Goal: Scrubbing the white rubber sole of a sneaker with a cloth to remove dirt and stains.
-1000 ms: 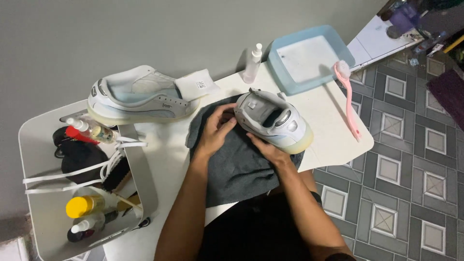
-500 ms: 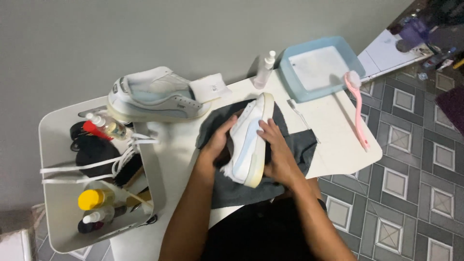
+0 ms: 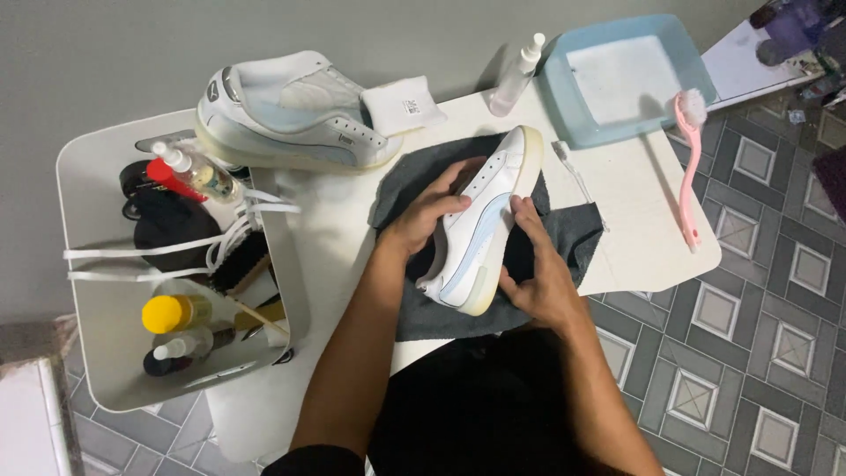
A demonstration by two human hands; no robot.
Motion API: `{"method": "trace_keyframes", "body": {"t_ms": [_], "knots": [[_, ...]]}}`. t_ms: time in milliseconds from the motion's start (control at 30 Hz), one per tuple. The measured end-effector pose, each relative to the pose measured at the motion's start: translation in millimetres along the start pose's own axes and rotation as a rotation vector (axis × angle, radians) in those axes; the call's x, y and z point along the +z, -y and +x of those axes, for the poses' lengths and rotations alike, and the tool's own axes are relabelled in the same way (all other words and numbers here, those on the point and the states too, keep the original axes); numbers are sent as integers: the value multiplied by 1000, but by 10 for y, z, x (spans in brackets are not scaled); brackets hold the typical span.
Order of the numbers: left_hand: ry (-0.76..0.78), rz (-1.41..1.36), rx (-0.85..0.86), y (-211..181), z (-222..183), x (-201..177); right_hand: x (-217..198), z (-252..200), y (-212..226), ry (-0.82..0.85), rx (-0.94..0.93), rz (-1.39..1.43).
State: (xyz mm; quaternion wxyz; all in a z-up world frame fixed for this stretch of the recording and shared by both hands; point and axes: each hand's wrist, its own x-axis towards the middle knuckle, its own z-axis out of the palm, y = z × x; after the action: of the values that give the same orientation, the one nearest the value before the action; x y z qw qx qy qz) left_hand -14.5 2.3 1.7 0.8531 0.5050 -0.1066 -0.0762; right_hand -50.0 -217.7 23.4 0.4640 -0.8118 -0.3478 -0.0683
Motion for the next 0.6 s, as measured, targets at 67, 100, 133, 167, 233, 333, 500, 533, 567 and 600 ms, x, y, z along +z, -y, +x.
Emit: {"method": "trace_keyframes", "body": {"t_ms": [67,100,133,167,233,333,500,533,567,600], "knots": [[-13,33,-22,54,29,-69,-76,56,66,-21,-42,8],[-25,67,-45,86,37,-102,-112,76,100,-43,-84,16],[-25,68,-46,76,29,-92,-166,49,92,-44,-84,16],[-29,61,-54,63,22,-82,-220,24,85,-139,15,-64],[-35,54,-58,34,21,-75,-338,-33,7,-231,109,-146],[-38,75,-76,19,6,-57,-464,-172,-181,-235,410,-400],[-14,66,-58,-4,11,-58,-483,-184,-134,-108,667,-427],[-15,66,-62,-13,-12,-39,-483,-221,-176,-107,670,-426],[-22,67,-68,-24,-33,-16,-486,-258,-215,-112,699,-366],[-25,75,-68,-65,-17,-10,-487,-253,-267,-126,719,-306]]}}
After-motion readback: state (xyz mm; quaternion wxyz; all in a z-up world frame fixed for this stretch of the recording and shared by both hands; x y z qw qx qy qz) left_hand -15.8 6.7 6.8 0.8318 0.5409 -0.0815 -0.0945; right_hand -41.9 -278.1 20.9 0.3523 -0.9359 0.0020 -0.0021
